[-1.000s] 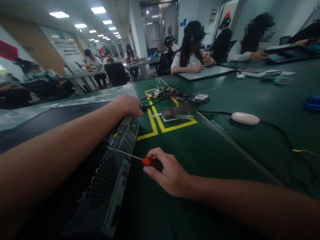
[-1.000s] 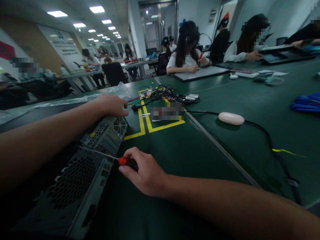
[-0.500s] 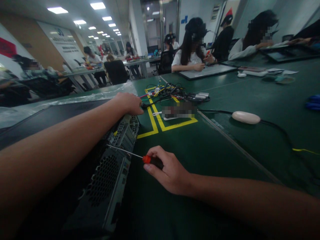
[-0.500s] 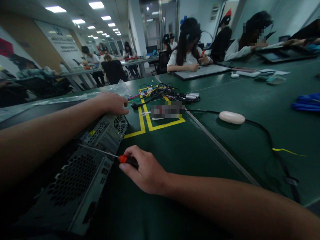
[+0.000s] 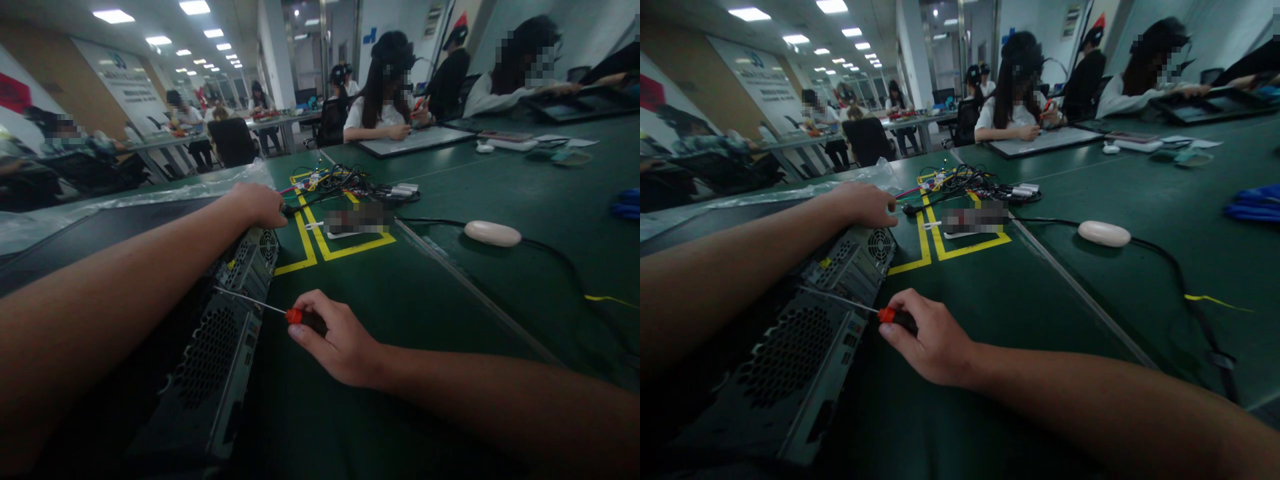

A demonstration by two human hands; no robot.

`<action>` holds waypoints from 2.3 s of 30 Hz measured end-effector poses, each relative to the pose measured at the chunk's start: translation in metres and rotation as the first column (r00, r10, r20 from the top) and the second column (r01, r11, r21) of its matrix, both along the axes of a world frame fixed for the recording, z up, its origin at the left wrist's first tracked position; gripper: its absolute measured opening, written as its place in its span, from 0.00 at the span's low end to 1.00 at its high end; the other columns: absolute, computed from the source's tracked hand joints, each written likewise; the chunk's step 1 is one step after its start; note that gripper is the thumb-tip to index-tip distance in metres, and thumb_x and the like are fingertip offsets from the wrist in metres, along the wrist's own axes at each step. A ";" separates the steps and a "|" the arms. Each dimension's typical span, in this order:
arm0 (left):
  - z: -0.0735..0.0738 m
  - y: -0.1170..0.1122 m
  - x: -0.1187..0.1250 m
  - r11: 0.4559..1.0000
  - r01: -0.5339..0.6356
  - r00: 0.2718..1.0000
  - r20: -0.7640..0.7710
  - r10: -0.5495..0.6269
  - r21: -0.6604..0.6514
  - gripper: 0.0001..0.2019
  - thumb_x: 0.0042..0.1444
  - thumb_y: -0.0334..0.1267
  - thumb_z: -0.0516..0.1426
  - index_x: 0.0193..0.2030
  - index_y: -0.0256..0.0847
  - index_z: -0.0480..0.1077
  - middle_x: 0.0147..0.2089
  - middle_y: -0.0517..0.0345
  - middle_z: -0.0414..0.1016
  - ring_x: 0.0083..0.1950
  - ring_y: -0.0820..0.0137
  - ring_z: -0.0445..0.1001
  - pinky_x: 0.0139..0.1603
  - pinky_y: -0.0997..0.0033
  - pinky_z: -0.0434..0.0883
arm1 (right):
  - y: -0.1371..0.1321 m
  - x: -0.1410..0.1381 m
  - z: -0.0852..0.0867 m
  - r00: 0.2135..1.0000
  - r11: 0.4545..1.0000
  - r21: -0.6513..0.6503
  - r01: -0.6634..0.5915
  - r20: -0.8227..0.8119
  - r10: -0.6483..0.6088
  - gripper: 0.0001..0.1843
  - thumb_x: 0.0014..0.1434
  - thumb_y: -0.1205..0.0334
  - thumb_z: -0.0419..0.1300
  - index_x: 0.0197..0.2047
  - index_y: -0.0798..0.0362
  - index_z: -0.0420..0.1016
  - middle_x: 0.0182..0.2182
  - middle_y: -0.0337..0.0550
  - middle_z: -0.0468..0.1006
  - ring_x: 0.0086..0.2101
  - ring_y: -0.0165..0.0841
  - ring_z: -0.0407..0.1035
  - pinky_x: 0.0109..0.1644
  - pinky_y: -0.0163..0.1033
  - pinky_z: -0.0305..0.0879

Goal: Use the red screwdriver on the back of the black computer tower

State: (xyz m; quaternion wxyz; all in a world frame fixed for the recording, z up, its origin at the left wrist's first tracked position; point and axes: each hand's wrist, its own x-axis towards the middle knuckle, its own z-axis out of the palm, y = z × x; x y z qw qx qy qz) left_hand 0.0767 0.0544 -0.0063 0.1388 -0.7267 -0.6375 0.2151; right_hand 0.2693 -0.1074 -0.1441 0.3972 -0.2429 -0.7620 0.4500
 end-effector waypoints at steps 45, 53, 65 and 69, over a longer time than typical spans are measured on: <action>0.004 -0.002 0.002 0.999 -0.018 1.000 -0.007 0.018 -0.027 0.33 0.60 0.61 0.54 0.67 0.47 0.76 0.67 0.41 0.77 0.65 0.43 0.75 0.59 0.48 0.73 | 0.000 0.001 0.005 0.998 0.999 0.026 0.020 0.061 -0.022 0.07 0.69 0.60 0.63 0.48 0.50 0.70 0.39 0.40 0.78 0.38 0.35 0.73 0.46 0.42 0.70; 0.003 -0.001 0.001 1.000 -0.027 1.000 0.016 0.027 -0.010 0.33 0.59 0.61 0.56 0.67 0.50 0.76 0.68 0.44 0.78 0.66 0.43 0.74 0.61 0.48 0.71 | -0.001 0.002 0.005 0.997 1.000 0.019 0.023 0.074 -0.024 0.07 0.69 0.59 0.63 0.48 0.50 0.70 0.39 0.40 0.78 0.37 0.35 0.73 0.46 0.42 0.70; 0.004 -0.001 0.002 1.000 -0.014 1.000 0.004 0.014 -0.021 0.33 0.60 0.58 0.55 0.68 0.48 0.76 0.67 0.41 0.78 0.65 0.43 0.75 0.59 0.46 0.73 | 0.000 0.001 0.004 0.997 1.000 0.017 0.025 0.075 -0.027 0.07 0.69 0.59 0.63 0.48 0.49 0.70 0.38 0.39 0.78 0.37 0.34 0.73 0.45 0.42 0.69; 0.004 -0.002 0.002 0.999 -0.022 1.000 -0.004 0.022 -0.027 0.33 0.60 0.60 0.55 0.68 0.50 0.76 0.67 0.44 0.78 0.65 0.45 0.75 0.59 0.51 0.73 | 0.000 0.001 0.005 0.997 1.000 0.015 0.026 0.076 -0.027 0.07 0.69 0.59 0.63 0.48 0.49 0.70 0.38 0.40 0.78 0.37 0.34 0.73 0.44 0.41 0.69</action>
